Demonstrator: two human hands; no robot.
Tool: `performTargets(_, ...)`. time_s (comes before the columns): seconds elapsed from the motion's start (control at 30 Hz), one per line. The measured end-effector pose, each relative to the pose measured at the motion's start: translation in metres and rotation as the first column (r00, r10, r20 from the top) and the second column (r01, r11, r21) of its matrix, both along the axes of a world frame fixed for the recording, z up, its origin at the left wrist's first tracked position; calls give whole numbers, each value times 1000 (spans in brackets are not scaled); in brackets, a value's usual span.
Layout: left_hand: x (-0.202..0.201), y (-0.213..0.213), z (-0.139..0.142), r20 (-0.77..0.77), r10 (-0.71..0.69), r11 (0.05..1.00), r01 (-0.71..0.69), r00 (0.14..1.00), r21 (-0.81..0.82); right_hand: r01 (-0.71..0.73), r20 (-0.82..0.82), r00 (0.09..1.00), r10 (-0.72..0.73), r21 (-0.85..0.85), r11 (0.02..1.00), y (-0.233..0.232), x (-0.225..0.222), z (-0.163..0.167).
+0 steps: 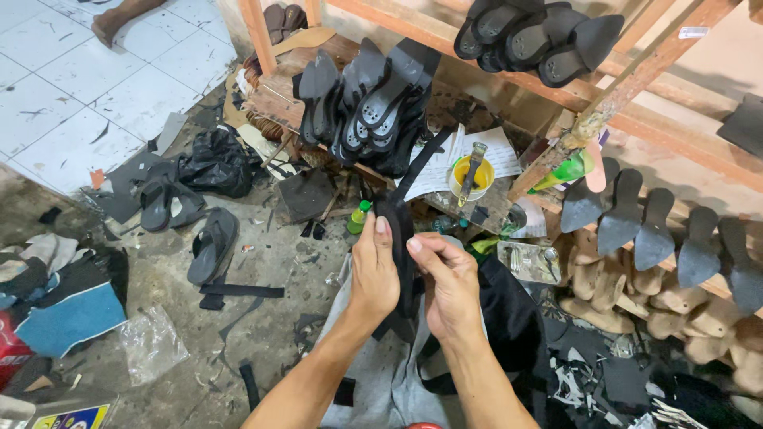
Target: The person cuts a black strap with scissors and attaches it to a sandal sole, repeating the process for multiple sandals. The person trims excess strap material and places the finished sandals on a nearby shelf.
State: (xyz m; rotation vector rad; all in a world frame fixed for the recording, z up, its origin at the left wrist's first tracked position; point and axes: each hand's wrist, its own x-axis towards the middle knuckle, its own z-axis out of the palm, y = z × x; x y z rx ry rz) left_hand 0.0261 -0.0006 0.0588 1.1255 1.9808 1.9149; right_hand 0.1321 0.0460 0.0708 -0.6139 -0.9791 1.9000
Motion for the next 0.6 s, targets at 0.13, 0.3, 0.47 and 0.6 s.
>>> performTargets(0.13,0,-5,18,134,-65,985,85,989,-148,18,-43,999,-18,2,1000,6,-5,5)
performTargets(0.3,-5,-11,35,-76,-147,988,143,986,-64,88,-57,994,-88,4,996,11,-10,10)
performTargets(0.47,-18,-13,54,-281,-254,959,204,926,-195,-52,-84,995,51,-5,999,21,2,27)
performTargets(0.6,-36,-10,73,-482,-363,908,185,797,-377,-172,-46,984,171,-30,985,34,18,40)
